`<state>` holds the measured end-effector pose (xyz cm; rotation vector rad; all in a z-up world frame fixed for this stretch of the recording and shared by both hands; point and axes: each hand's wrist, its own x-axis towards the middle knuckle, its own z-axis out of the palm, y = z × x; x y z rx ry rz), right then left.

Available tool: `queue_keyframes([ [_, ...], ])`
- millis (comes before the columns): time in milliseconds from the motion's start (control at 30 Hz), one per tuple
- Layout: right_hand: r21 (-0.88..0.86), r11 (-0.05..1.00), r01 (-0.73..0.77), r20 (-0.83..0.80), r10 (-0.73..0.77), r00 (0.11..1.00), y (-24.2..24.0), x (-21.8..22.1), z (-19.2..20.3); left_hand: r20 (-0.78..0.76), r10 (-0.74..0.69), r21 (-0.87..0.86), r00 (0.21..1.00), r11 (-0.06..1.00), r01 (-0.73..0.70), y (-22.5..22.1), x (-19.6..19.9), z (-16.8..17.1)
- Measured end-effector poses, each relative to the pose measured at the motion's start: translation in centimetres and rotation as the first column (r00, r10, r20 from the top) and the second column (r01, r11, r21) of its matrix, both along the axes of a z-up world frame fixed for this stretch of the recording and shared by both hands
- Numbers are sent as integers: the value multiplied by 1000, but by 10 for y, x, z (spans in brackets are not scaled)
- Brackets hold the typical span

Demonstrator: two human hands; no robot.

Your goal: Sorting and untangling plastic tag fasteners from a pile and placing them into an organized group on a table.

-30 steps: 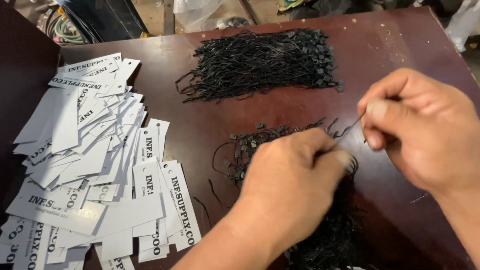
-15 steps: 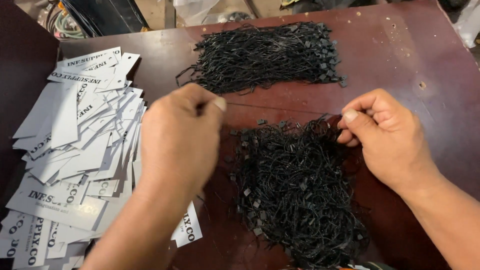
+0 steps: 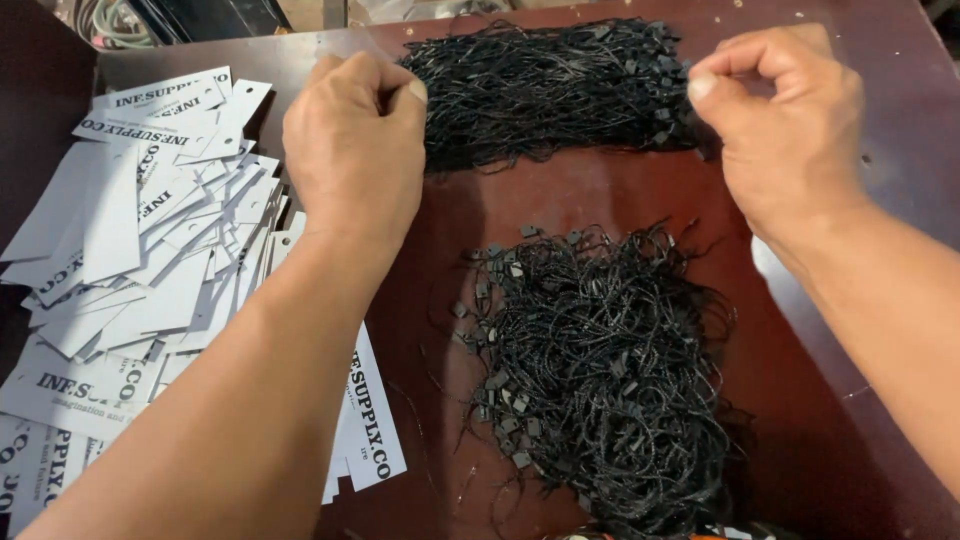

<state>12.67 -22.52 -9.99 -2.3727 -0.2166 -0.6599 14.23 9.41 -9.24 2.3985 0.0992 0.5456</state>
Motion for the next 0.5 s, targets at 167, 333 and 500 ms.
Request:
queue_keyframes([
  [167,188,982,36,-15,-34,999,6,12,-18,-165,46,-39,985,998,-54,-8,-11,-1],
  [333,77,995,56,9,-57,998,7,10,-16,-27,49,14,998,999,-48,-7,-10,-23],
  [500,137,981,137,-119,-121,985,18,6,0,-32,21,42,999,999,-19,-8,-5,-26],
])
